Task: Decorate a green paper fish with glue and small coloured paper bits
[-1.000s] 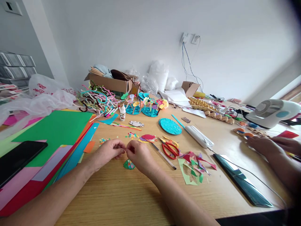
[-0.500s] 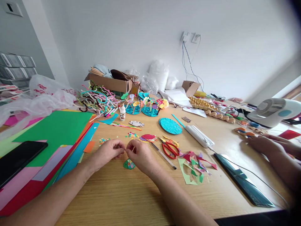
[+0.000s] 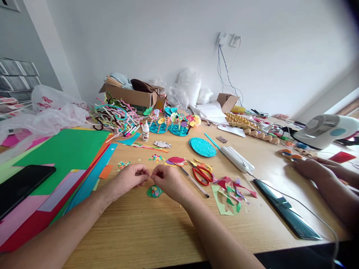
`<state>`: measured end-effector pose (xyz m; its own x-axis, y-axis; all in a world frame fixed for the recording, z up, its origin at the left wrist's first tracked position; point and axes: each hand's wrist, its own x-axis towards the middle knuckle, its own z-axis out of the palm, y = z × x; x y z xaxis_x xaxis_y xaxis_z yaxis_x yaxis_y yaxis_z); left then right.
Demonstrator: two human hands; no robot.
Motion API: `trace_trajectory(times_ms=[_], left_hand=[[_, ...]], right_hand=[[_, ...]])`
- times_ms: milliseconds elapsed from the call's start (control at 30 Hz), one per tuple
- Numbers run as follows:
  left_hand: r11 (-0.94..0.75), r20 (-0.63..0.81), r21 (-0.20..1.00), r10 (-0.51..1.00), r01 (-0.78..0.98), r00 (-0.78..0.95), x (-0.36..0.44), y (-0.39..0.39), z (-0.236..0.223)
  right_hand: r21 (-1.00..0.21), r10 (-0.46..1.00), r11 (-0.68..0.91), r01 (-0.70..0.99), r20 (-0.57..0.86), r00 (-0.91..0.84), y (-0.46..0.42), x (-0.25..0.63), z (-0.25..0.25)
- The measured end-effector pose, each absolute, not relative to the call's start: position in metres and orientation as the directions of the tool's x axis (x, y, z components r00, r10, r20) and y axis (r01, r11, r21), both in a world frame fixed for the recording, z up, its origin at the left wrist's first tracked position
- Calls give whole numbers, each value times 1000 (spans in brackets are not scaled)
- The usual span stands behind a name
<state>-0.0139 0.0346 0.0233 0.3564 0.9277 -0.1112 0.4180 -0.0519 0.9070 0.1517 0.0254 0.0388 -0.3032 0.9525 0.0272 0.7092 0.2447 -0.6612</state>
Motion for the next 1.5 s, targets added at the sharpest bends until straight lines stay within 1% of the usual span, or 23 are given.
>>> trace_trajectory(times_ms=[133,267,367,500,767,1133,1500], left_hand=[[-96,-102,878,920,469,379,-16,34,24],[-177,-100,832,884,525,457,-19,32,25],[-222,-104,814,854,537,510,-20,31,24],[-253,-104,796,838,550,535,-20,31,23],[-277,-108,776,827,567,552,-19,31,24],[-283,-139,756,812,591,567,-20,32,22],[-291,-147,748,804,597,576,-19,31,22]], right_hand=[[-629,940,231,742,-52,-337,21,163,51],[-551,919,260,793,-109,-378,16,173,59],[-490,895,311,814,-137,-425,15,176,59],[-425,866,364,829,-174,-469,16,174,57],[-340,852,401,851,-204,-483,18,169,53],[-274,820,436,858,-272,-503,21,167,59],[-253,814,453,855,-273,-512,21,166,55]])
